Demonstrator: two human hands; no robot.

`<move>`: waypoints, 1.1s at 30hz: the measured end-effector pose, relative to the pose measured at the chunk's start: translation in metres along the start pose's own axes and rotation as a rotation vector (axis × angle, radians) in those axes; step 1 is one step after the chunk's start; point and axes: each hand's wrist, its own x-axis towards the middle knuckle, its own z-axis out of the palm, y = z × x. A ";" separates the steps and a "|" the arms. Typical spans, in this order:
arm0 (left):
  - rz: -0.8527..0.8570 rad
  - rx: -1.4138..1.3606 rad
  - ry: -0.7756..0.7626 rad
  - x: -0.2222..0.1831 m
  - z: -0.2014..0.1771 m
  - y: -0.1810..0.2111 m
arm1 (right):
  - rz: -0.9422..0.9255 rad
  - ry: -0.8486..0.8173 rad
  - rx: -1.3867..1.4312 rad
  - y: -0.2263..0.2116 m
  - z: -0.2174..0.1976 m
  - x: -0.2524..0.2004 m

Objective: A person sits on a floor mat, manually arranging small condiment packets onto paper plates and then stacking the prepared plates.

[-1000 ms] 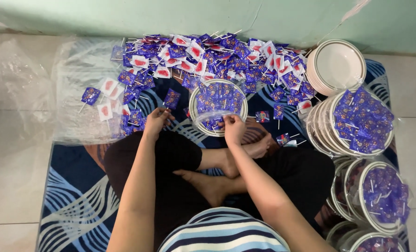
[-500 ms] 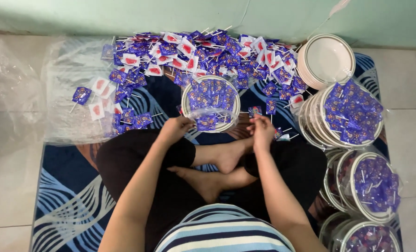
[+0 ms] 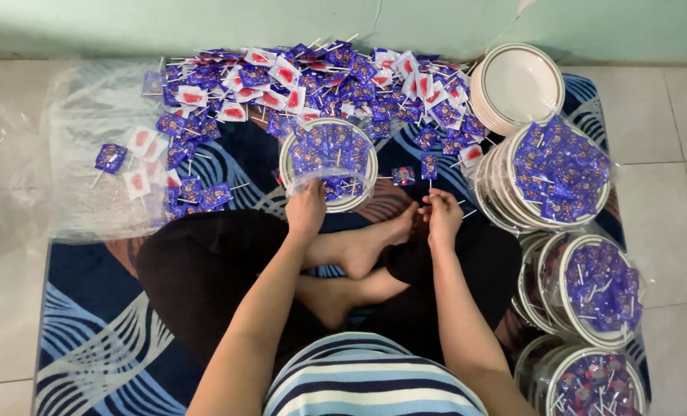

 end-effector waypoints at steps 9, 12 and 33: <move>0.114 0.006 0.076 0.018 0.014 0.003 | 0.041 -0.067 -0.006 0.010 -0.005 0.017; 0.319 -0.008 0.102 0.008 -0.009 0.003 | 0.090 -0.061 0.030 0.005 -0.005 0.018; 0.721 0.207 0.036 -0.005 -0.016 -0.025 | -0.130 0.021 -0.984 0.066 0.001 0.102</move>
